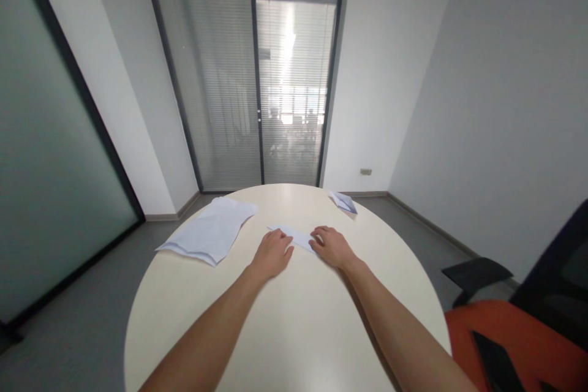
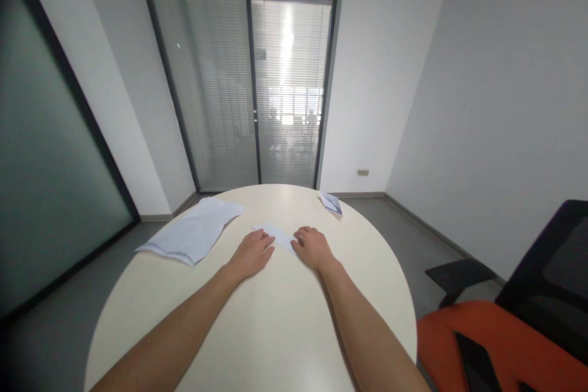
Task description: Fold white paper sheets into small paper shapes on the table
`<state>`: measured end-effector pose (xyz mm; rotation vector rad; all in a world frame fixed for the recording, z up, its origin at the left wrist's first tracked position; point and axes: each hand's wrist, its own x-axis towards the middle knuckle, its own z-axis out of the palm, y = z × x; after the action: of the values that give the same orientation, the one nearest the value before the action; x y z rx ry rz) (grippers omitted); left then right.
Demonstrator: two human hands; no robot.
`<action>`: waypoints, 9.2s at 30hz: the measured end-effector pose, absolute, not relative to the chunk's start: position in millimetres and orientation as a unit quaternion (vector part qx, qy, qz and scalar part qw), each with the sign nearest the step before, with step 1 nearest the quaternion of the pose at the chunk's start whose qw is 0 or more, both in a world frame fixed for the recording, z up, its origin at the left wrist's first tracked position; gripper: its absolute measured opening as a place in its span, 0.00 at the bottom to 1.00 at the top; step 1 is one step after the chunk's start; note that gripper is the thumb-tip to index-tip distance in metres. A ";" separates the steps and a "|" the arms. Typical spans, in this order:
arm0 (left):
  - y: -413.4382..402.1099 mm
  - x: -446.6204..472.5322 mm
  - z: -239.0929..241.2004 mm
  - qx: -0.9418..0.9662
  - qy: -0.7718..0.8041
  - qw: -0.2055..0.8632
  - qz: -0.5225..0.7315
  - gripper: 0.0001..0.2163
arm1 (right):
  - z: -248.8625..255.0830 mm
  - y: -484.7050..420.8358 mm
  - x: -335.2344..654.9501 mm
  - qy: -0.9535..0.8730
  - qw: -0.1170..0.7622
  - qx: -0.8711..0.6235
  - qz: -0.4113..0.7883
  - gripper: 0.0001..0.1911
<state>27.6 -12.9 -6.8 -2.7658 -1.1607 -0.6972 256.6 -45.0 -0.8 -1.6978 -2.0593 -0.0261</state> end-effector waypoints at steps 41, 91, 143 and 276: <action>-12.6 31.7 -17.9 -0.873 -0.459 0.001 -0.165 0.25 | 7.2 -41.5 260.8 -0.785 0.282 -0.548 0.058 0.14; 0.8 35.5 -15.0 -0.866 -0.479 -0.044 -0.134 0.26 | 42.9 49.4 356.0 -0.481 0.268 -0.832 -0.069 0.22; 12.8 8.5 -3.7 -0.761 -0.600 0.091 -0.227 0.20 | 31.0 10.7 268.4 -0.594 0.051 -0.803 -0.004 0.18; -26.0 40.8 -18.9 -0.868 -0.484 -0.012 -0.107 0.30 | 4.9 -37.8 243.7 -0.719 0.156 -0.677 0.001 0.24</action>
<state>40.8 -26.0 -18.9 -2.7489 -1.5332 -0.3384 243.7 -37.8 4.9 -1.9383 -2.0603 0.0021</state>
